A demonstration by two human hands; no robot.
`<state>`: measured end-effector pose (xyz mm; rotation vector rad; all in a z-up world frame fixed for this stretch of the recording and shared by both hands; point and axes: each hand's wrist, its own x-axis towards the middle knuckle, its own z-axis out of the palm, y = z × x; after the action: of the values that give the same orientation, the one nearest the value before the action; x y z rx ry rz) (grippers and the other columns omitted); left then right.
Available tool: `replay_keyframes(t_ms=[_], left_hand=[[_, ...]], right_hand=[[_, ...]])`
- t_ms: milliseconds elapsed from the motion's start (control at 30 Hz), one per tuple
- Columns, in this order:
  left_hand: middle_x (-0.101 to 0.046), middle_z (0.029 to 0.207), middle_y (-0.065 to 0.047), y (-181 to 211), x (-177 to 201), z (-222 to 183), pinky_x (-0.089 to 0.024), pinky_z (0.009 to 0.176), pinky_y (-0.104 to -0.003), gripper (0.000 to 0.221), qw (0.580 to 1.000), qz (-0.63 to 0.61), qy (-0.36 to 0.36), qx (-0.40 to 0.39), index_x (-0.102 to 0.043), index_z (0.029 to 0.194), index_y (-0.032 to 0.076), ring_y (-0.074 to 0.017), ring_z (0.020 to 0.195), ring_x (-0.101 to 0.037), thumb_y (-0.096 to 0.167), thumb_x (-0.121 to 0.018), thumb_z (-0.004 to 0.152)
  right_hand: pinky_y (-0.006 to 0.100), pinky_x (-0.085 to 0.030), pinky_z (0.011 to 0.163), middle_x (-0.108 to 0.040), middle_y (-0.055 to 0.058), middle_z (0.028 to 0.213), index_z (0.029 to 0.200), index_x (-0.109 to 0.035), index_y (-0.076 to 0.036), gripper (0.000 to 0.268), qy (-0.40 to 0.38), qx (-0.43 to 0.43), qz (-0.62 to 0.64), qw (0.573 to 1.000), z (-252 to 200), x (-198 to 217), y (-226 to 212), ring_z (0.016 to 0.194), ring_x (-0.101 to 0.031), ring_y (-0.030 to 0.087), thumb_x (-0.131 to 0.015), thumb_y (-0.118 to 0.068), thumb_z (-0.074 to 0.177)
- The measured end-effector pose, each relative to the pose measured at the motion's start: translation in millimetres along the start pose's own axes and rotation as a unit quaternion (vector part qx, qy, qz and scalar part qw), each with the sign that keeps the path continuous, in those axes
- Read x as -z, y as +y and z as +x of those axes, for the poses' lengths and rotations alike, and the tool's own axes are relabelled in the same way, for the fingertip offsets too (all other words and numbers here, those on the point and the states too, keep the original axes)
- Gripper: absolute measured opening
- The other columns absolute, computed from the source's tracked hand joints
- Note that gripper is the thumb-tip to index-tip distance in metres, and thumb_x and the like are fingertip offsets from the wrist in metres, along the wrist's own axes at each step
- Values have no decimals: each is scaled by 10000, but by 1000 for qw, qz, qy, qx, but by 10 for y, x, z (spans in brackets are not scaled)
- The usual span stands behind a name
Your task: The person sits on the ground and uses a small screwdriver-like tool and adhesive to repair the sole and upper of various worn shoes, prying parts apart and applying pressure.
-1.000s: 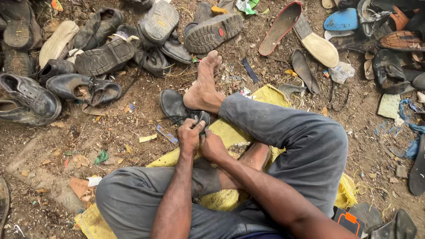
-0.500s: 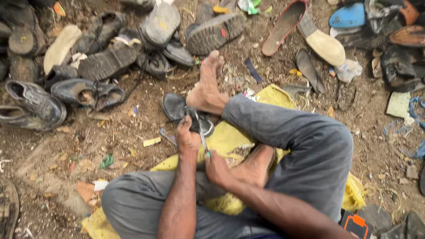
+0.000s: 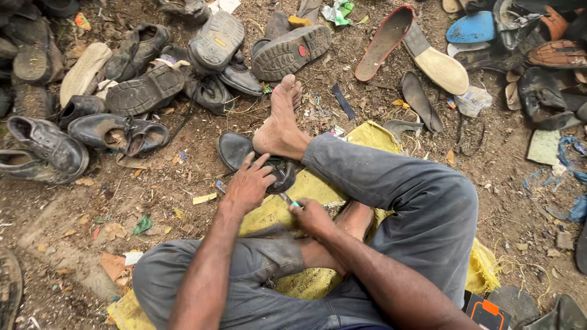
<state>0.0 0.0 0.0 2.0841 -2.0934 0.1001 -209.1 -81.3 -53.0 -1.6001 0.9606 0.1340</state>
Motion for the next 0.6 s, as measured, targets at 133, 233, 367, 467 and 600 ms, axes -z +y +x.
replay_keyframes(t_ms=[133, 233, 367, 467, 600], left_hand=[[-685, 933, -53, -38, 46, 6, -342, 1222, -502, 46, 996, -8, -54, -67, -673, 915, 111, -229, 1068, -651, 123, -629, 925], [-666, 909, -86, 70, -38, 139, -440, 1029, -446, 92, 996, -43, -9, -78, -658, 929, 95, -264, 971, -638, 184, -664, 908], [-669, 834, -94, 235, -199, 147, -445, 943, -467, 161, 995, -95, 8, 32, -667, 883, 95, -288, 899, -637, 247, -703, 926], [-678, 797, -92, 233, -396, 83, -437, 876, -462, 129, 972, -149, 131, 129, -700, 831, 79, -290, 842, -645, 201, -742, 839], [-716, 854, -90, -8, -651, 92, -466, 772, -480, 139, 952, -155, 246, 99, -748, 834, 79, -306, 827, -677, 202, -775, 776]], right_hand=[[351, -455, 562, -635, 39, 688, 903, -661, -32, 303, -25, -32, 32, 999, -14, 135, -56, 602, -566, 149, -602, -310, 1009], [382, -457, 574, -612, 92, 703, 900, -660, -18, 334, -9, -2, 15, 1000, 56, 165, -33, 617, -544, 183, -596, -321, 1024], [458, -500, 706, -676, 240, 774, 920, -660, 3, 367, 29, 83, -119, 989, 340, 225, 17, 714, -656, 362, -577, -346, 1000], [528, -496, 768, -673, 288, 844, 940, -670, -2, 356, 41, 120, -183, 975, 594, 147, 71, 817, -653, 466, -520, -318, 1007], [537, -497, 796, -682, 300, 940, 949, -658, 13, 384, 42, 162, -171, 971, 966, 63, 142, 897, -648, 489, -549, -353, 992]])
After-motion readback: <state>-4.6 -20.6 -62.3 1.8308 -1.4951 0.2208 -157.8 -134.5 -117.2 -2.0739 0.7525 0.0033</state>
